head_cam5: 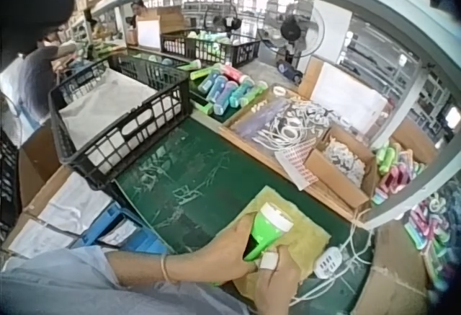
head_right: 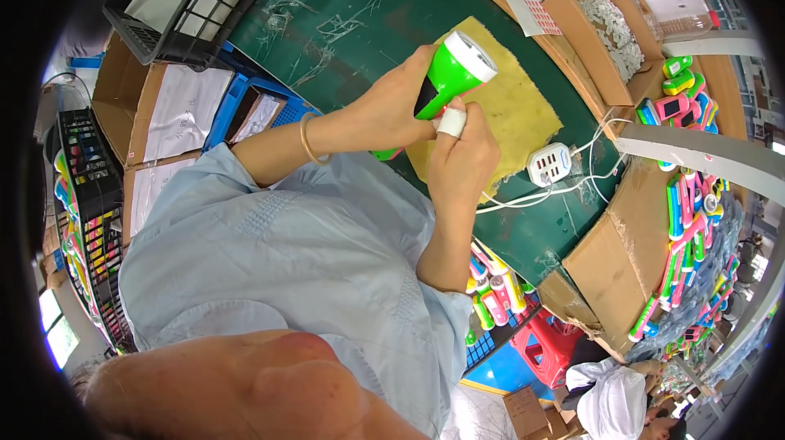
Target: Inspecting and wiping hand-held flashlights at a factory workstation.
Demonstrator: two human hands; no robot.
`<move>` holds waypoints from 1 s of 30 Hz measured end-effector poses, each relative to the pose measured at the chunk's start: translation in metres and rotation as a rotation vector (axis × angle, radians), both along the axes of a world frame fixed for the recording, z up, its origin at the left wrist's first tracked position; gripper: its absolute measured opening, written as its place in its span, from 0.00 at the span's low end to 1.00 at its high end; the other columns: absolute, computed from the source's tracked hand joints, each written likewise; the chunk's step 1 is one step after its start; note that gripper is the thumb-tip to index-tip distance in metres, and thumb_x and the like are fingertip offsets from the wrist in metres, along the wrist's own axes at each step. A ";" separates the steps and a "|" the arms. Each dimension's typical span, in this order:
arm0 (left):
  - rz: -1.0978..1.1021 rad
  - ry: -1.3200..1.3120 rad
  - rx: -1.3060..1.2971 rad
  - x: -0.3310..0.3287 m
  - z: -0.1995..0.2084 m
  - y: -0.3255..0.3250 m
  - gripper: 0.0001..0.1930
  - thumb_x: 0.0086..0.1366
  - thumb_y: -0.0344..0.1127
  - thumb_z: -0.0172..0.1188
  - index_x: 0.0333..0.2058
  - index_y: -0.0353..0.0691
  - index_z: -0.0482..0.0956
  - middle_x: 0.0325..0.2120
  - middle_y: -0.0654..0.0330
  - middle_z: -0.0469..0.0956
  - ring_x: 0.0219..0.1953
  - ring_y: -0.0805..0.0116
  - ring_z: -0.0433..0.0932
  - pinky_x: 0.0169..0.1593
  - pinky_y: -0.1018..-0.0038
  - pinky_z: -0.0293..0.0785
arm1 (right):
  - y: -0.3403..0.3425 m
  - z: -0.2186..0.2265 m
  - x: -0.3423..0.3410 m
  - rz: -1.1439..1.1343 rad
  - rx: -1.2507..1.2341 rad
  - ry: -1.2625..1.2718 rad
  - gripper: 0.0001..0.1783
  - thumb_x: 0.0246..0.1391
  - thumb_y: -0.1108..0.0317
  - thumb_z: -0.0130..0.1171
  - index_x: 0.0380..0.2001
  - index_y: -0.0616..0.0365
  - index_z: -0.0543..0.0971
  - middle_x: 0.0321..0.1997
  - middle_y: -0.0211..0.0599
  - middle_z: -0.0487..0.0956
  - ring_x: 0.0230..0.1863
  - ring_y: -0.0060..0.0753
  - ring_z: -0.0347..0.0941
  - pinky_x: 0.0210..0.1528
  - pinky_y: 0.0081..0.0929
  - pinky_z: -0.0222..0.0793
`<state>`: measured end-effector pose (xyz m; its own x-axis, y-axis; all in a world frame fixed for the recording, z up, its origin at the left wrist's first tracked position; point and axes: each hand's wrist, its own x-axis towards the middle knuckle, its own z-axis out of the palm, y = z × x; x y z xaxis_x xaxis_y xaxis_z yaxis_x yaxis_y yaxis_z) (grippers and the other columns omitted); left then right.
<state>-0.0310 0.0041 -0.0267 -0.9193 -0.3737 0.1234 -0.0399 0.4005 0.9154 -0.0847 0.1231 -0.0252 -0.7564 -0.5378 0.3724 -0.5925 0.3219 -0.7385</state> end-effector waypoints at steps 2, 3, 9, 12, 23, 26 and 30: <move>-0.052 0.003 -0.005 -0.003 -0.009 -0.005 0.35 0.44 0.39 0.66 0.46 0.27 0.58 0.36 0.39 0.69 0.38 0.44 0.72 0.40 0.61 0.69 | 0.002 -0.004 -0.001 0.039 0.038 -0.052 0.08 0.54 0.72 0.45 0.29 0.66 0.72 0.16 0.35 0.68 0.19 0.21 0.64 0.21 0.20 0.58; -0.102 0.004 -0.006 -0.003 -0.014 -0.007 0.34 0.44 0.40 0.66 0.45 0.27 0.59 0.36 0.39 0.69 0.38 0.44 0.72 0.40 0.61 0.69 | 0.009 -0.006 0.006 0.035 0.041 -0.056 0.08 0.54 0.72 0.45 0.29 0.66 0.72 0.16 0.35 0.68 0.19 0.21 0.64 0.21 0.20 0.58; 0.126 -0.053 0.139 -0.011 -0.008 -0.052 0.31 0.49 0.46 0.63 0.44 0.29 0.63 0.31 0.48 0.72 0.33 0.60 0.74 0.37 0.70 0.70 | 0.049 -0.001 0.014 -0.200 0.118 -0.119 0.08 0.55 0.72 0.46 0.26 0.63 0.71 0.18 0.39 0.72 0.18 0.35 0.67 0.22 0.27 0.61; 0.071 -0.077 0.383 -0.010 -0.012 -0.054 0.30 0.48 0.48 0.63 0.41 0.28 0.65 0.30 0.51 0.71 0.31 0.60 0.71 0.36 0.72 0.69 | 0.055 -0.012 0.019 -0.210 0.171 -0.105 0.04 0.53 0.74 0.48 0.28 0.64 0.72 0.24 0.45 0.73 0.26 0.45 0.72 0.27 0.33 0.65; -0.048 -0.341 -0.165 -0.013 -0.016 -0.033 0.36 0.44 0.48 0.62 0.48 0.31 0.63 0.37 0.44 0.69 0.41 0.51 0.70 0.44 0.65 0.66 | 0.020 -0.027 -0.110 -0.175 0.498 0.245 0.22 0.44 0.68 0.59 0.43 0.67 0.70 0.41 0.47 0.74 0.42 0.49 0.71 0.45 0.36 0.65; -0.033 -0.326 -0.083 -0.025 -0.018 -0.040 0.33 0.44 0.48 0.62 0.44 0.30 0.65 0.34 0.44 0.72 0.38 0.52 0.72 0.41 0.66 0.68 | 0.015 -0.024 -0.118 -0.123 0.590 -0.125 0.14 0.44 0.67 0.59 0.34 0.64 0.74 0.35 0.46 0.75 0.39 0.48 0.72 0.41 0.36 0.65; -0.036 -0.229 -0.053 -0.013 -0.015 -0.037 0.30 0.44 0.48 0.63 0.38 0.28 0.67 0.29 0.46 0.74 0.33 0.55 0.75 0.36 0.67 0.69 | 0.039 -0.032 -0.103 -0.116 0.309 0.109 0.09 0.44 0.71 0.57 0.30 0.63 0.75 0.28 0.43 0.75 0.28 0.42 0.73 0.31 0.31 0.67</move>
<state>-0.0437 -0.0325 -0.0418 -0.9382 -0.3386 -0.0710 -0.2286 0.4528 0.8618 -0.1876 0.1621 -0.0570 -0.7838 -0.5506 0.2873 -0.6090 0.5904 -0.5297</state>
